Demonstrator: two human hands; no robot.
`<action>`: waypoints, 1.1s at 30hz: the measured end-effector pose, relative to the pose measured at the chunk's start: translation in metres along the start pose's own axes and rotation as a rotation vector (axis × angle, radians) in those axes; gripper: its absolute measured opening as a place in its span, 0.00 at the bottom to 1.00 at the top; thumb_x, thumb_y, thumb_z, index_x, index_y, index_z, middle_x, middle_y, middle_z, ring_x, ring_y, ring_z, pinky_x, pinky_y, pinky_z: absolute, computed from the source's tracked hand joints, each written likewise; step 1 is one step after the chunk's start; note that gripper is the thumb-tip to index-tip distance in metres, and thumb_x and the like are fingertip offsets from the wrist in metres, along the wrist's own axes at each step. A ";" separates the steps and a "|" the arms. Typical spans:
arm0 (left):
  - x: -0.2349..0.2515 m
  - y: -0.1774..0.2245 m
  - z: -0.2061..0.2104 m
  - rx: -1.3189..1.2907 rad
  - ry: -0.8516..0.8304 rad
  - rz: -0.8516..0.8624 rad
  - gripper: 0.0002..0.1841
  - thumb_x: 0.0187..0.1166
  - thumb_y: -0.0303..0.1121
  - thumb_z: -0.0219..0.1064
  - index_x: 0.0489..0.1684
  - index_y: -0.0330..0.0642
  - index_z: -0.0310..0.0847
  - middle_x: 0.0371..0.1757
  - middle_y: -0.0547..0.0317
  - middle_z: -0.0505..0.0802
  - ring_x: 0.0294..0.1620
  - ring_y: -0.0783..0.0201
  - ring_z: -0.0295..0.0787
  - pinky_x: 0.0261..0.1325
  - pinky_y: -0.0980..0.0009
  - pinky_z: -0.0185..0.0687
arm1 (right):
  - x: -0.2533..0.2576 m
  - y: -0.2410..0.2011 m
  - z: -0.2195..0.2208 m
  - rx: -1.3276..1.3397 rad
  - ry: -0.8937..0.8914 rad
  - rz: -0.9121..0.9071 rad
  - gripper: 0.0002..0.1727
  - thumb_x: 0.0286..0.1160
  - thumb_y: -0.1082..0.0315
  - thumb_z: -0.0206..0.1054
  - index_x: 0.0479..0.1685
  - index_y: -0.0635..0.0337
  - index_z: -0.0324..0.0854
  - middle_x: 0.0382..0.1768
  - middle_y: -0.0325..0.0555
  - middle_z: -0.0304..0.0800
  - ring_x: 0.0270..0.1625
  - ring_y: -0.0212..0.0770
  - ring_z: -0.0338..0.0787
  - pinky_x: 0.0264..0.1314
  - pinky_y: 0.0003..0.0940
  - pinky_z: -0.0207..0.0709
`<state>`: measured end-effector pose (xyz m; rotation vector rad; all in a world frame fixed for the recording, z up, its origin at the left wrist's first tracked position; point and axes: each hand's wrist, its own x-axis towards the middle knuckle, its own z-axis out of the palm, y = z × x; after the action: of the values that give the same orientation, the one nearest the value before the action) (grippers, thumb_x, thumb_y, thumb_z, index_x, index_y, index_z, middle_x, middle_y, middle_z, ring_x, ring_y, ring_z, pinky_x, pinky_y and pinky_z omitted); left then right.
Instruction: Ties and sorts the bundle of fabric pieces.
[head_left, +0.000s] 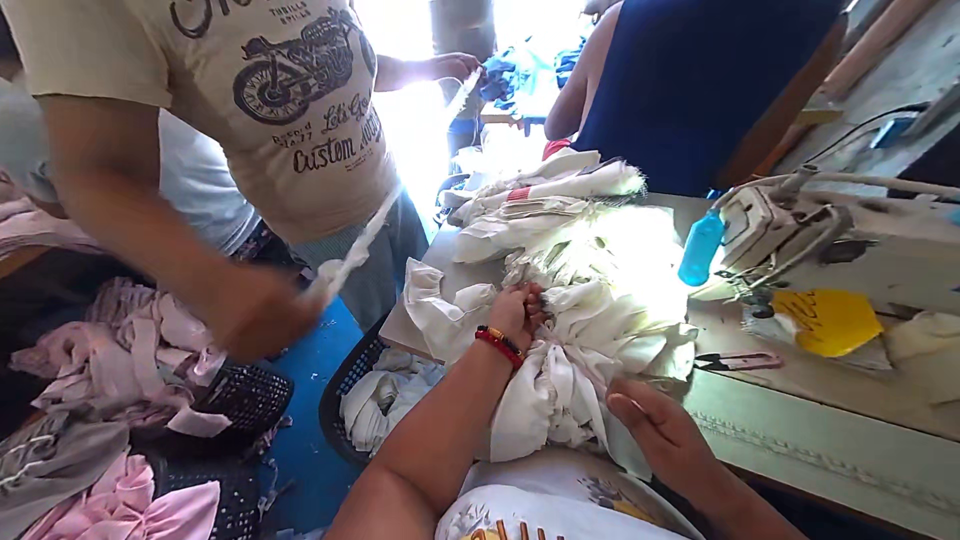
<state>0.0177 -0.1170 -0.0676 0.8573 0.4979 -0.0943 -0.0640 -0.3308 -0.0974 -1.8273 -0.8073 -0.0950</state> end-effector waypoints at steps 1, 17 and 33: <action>-0.007 0.002 -0.002 -0.008 -0.036 0.047 0.12 0.94 0.30 0.45 0.40 0.40 0.72 0.20 0.68 0.75 0.15 0.76 0.67 0.21 0.83 0.68 | 0.002 0.000 -0.005 0.041 0.021 0.020 0.23 0.92 0.49 0.51 0.31 0.54 0.77 0.24 0.29 0.73 0.26 0.16 0.72 0.31 0.12 0.68; -0.008 0.008 0.033 0.424 -0.011 0.362 0.15 0.94 0.35 0.48 0.39 0.44 0.78 0.22 0.72 0.75 0.17 0.79 0.67 0.22 0.83 0.66 | 0.037 -0.030 0.004 0.136 -0.005 -0.189 0.21 0.94 0.55 0.50 0.38 0.55 0.83 0.36 0.34 0.91 0.54 0.28 0.90 0.73 0.35 0.80; -0.032 0.011 0.000 0.310 -0.239 0.342 0.13 0.92 0.31 0.44 0.42 0.46 0.76 0.21 0.74 0.75 0.17 0.79 0.65 0.22 0.83 0.64 | 0.055 -0.028 -0.018 0.100 0.117 0.014 0.18 0.91 0.62 0.51 0.34 0.54 0.83 0.35 0.28 0.90 0.44 0.23 0.89 0.55 0.28 0.85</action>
<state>-0.0071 -0.1134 -0.0449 1.2068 0.1079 0.0416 -0.0326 -0.3145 -0.0437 -1.7164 -0.7044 -0.1482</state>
